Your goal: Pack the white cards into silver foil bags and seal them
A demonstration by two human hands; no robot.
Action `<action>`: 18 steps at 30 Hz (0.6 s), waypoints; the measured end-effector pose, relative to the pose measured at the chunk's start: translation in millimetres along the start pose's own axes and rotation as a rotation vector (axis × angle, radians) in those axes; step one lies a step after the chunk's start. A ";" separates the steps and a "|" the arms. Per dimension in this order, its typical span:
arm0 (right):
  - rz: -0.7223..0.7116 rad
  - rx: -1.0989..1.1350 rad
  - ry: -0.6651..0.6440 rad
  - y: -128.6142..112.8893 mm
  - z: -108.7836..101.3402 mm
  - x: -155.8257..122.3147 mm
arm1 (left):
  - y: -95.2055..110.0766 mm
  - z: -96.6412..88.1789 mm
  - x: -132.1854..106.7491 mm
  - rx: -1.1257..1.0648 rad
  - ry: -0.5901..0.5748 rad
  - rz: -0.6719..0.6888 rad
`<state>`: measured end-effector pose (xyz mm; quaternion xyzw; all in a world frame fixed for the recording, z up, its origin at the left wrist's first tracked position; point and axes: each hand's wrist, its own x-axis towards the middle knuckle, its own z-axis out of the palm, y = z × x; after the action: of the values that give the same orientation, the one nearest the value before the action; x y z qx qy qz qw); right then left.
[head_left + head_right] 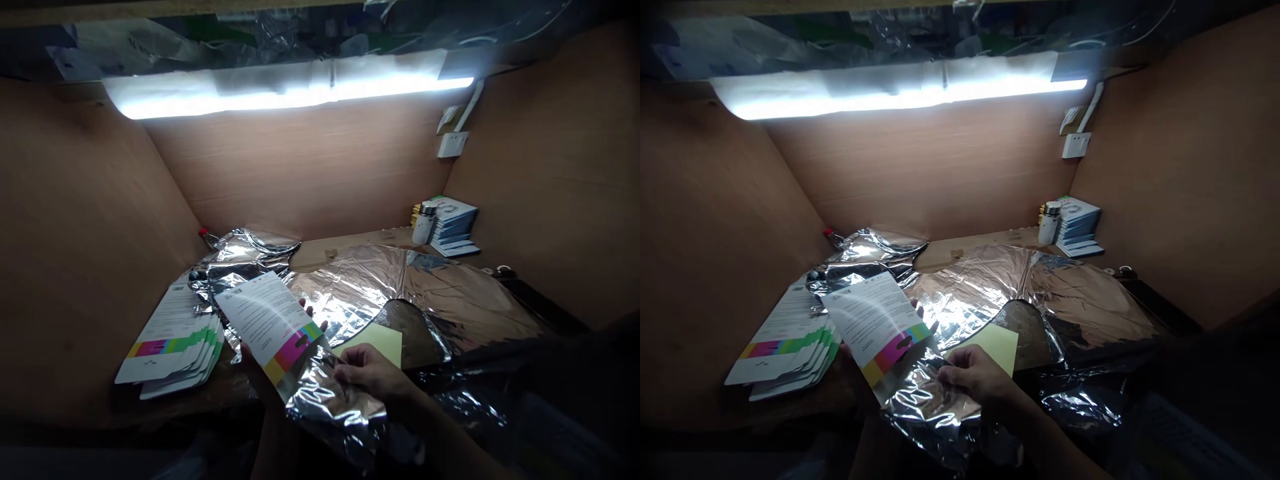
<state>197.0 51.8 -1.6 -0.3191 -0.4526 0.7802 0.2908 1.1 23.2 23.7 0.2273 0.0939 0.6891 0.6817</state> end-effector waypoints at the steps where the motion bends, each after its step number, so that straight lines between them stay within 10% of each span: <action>1: -0.035 -0.055 0.038 0.3 -2.3 2.0 | -3.4 0.7 -0.4 0.013 0.011 0.033; 12: -0.512 -0.545 0.630 -5.7 14.1 15.4 | -49.8 1.4 2.7 -0.053 0.199 0.168; 18: -0.831 -1.245 0.065 -25.2 8.8 -22.4 | -35.9 13.6 13.8 -0.036 0.239 0.070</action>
<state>208.6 41.2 29.5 -0.2503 -0.8850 0.1960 0.3403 39.7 36.1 22.4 0.1345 0.1542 0.7363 0.6450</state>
